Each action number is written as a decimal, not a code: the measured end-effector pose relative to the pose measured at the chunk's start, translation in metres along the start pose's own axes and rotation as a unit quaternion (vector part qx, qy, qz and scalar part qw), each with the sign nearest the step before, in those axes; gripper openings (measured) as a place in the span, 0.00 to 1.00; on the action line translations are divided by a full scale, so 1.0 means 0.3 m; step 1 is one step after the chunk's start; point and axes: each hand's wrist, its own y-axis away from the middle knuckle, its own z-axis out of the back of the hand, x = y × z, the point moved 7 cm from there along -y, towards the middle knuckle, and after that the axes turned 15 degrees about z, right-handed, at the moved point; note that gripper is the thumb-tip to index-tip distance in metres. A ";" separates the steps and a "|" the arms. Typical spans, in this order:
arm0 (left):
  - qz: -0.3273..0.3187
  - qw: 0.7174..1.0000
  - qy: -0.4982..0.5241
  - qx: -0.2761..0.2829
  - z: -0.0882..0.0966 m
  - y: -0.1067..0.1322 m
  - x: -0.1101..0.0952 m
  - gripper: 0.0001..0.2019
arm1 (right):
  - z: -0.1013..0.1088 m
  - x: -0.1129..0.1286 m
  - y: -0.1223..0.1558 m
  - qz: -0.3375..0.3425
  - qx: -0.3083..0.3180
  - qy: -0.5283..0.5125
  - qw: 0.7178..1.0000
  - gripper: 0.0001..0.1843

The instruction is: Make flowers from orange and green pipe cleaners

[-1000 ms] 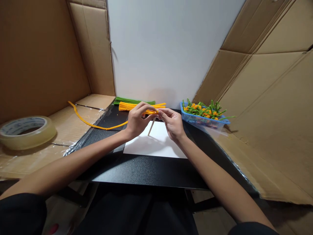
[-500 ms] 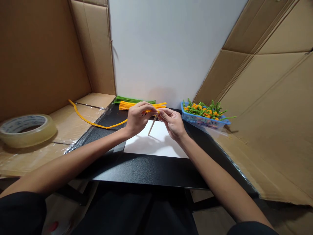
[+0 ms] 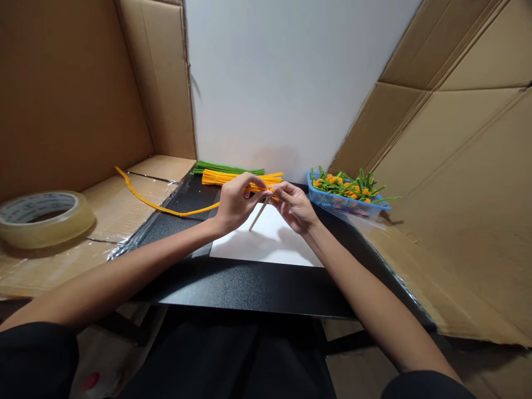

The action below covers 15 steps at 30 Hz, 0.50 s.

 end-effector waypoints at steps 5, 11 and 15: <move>0.138 0.964 0.131 0.187 -0.082 -0.012 0.043 0.23 | -0.004 0.012 0.003 0.024 -0.010 -0.016 1.000 0.19; 0.211 0.907 0.224 0.289 -0.121 0.002 0.027 0.23 | -0.017 0.011 0.011 0.002 0.009 -0.014 1.000 0.18; 0.236 0.901 0.258 0.255 -0.114 0.006 0.038 0.16 | -0.025 0.017 0.005 0.008 0.030 0.010 0.999 0.18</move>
